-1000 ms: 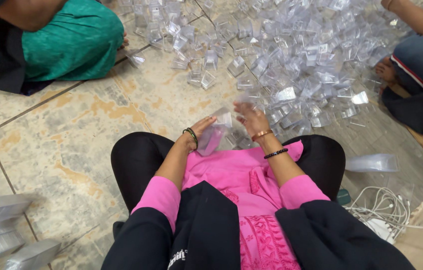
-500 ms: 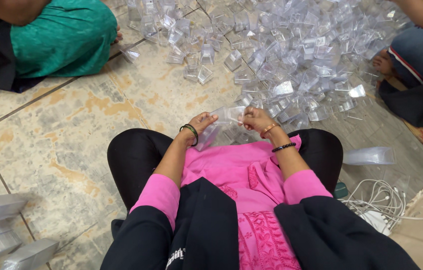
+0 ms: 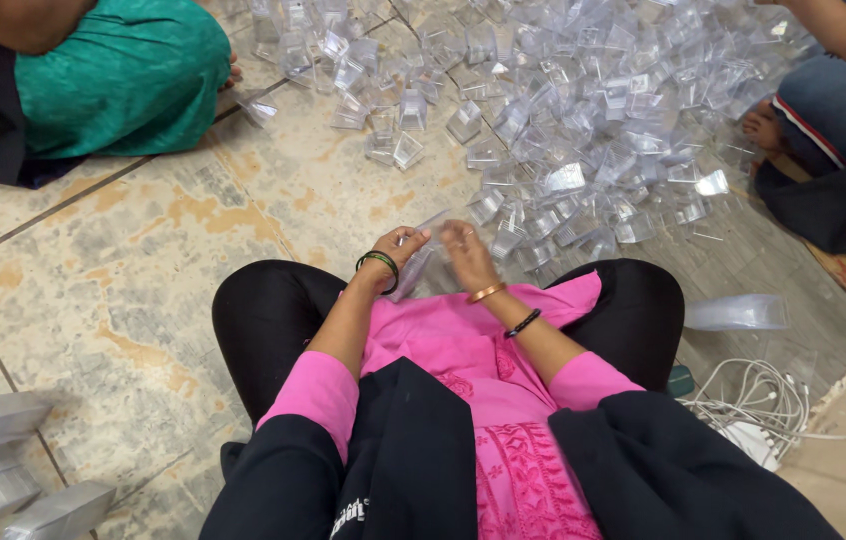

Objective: The person sits on the floor and stacks clear plastic cups one at a time, picking cups from a large pile in front of them and pressing each onto a growing stack, then setting completed stacks aside.

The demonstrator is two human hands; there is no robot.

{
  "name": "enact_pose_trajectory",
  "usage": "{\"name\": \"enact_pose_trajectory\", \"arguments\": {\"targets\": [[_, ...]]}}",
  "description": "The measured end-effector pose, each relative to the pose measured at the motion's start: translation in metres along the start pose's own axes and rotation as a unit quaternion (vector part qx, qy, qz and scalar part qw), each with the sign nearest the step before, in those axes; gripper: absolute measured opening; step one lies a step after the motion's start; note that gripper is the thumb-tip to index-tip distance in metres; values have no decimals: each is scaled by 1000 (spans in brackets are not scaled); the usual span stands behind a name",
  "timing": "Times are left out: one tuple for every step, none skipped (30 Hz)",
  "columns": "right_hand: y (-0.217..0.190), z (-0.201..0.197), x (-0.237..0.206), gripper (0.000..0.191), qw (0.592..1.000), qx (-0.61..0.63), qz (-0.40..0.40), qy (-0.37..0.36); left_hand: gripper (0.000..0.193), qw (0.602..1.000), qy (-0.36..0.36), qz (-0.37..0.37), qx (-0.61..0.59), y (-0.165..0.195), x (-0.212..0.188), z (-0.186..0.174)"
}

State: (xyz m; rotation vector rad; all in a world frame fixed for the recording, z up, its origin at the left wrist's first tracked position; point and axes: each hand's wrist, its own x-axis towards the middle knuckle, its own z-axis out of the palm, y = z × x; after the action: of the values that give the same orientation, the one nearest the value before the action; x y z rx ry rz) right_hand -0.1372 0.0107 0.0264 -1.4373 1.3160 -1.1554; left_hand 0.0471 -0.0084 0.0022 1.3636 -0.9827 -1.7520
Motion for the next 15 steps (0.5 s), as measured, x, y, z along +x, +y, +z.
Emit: {"name": "enact_pose_trajectory", "arguments": {"targets": [[1, -1, -1, 35, 999, -26, -5, -29, 46, 1000, -4, 0, -6, 0, 1, 1], [2, -3, -1, 33, 1000, -13, 22, -18, 48, 999, 11, -1, 35, 0, 2, 2], [4, -6, 2, 31, 999, 0, 48, -9, 51, 997, 27, -1, 75, -2, 3, 2], [6, -9, 5, 30, 997, 13, 73, -1, 54, 992, 45, 0, 115, -2, 2, 2], [8, -11, 7, 28, 997, 23, 64, -23, 56, 987, 49, 23, 151, -1, 1, 2], [10, -12, 10, 27, 997, 33, 56, -44, 58, 980, 53, 45, 186, -1, 0, 2], [12, -12, 10, 26, 996, 43, 47, -66, 61, 972, 57, 66, 220, -1, -2, 2], [13, -12, 11, 24, 990, 33, 33, -132, 62, 979, -3, 75, 188, -2, -3, 2], [14, -11, 10, 23, 980, 24, 20, -197, 62, 983, -63, 82, 154, -3, -3, 3], [14, -10, 9, 22, 965, 15, 8, -262, 62, 981, -123, 87, 121, -5, -3, 3], [14, -13, 15, 24, 964, 9, 39, -264, 60, 988, -114, 50, 86, -6, -1, 3], [12, -17, 23, 26, 962, 4, 69, -266, 59, 993, -105, 13, 52, -8, 2, 4], [10, -23, 36, 29, 959, -2, 98, -268, 57, 995, -96, -22, 19, -10, 6, 3], [6, -31, 54, 32, 978, -35, 69, -193, 56, 999, -51, 4, 18, -11, 12, 2], [2, -41, 73, 36, 990, -67, 41, -118, 56, 999, -6, 28, 16, -12, 17, 0]]}}
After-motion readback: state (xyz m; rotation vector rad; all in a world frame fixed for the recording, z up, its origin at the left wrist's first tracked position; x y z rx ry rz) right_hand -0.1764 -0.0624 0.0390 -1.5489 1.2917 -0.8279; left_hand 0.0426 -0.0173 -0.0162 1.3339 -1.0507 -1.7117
